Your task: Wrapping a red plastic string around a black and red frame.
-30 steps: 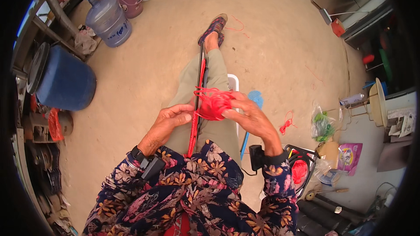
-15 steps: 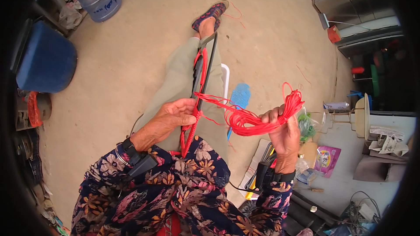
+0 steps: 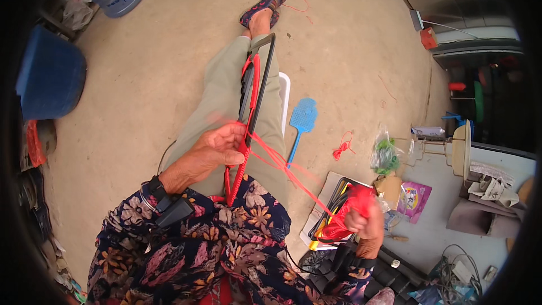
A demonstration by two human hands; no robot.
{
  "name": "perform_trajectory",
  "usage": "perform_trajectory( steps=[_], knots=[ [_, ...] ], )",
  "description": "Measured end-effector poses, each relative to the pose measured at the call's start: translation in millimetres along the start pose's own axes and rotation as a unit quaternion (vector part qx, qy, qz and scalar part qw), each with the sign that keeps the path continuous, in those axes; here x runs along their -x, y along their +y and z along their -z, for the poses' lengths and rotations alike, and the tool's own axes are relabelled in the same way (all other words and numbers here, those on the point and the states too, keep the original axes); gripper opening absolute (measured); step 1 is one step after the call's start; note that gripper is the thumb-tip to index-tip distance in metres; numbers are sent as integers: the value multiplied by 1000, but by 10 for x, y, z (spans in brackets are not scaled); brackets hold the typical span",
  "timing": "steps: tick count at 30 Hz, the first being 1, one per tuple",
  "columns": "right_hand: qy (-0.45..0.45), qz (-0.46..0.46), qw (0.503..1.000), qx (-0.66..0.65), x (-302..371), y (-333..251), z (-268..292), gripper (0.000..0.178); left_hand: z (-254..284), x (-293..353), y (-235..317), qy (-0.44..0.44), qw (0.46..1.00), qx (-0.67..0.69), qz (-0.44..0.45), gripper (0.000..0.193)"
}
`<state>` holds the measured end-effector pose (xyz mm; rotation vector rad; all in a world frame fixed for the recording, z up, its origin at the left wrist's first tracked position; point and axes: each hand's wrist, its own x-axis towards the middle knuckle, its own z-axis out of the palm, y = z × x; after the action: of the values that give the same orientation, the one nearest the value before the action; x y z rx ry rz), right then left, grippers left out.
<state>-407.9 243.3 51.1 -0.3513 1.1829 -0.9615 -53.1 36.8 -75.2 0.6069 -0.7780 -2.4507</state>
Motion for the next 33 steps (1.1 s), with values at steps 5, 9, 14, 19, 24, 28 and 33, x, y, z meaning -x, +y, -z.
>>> perform_trajectory(
  steps=[5,9,14,19,24,28,33],
  knots=[
    [318,-32,868,379,-322,676,-231,23,-21,-20,-9,9,1000,-24,16,54],
    [228,9,973,30,-750,562,-668,28,46,-5,-45,28,999,-31,11,57],
    [196,93,967,135,-1296,624,-1110,43,79,1,-68,10,1000,27,-5,63],
    [72,176,960,206,-1376,828,-1143,53,88,61,-54,-2,998,49,-27,66],
    [89,172,946,261,-1335,820,-1054,55,80,85,-71,-4,998,42,-50,67],
    [94,70,973,200,-1346,554,-1229,32,63,74,-82,3,999,19,-49,69],
    [5,133,909,395,-1530,653,-1343,22,-26,80,-87,19,997,53,-52,65]
  ],
)
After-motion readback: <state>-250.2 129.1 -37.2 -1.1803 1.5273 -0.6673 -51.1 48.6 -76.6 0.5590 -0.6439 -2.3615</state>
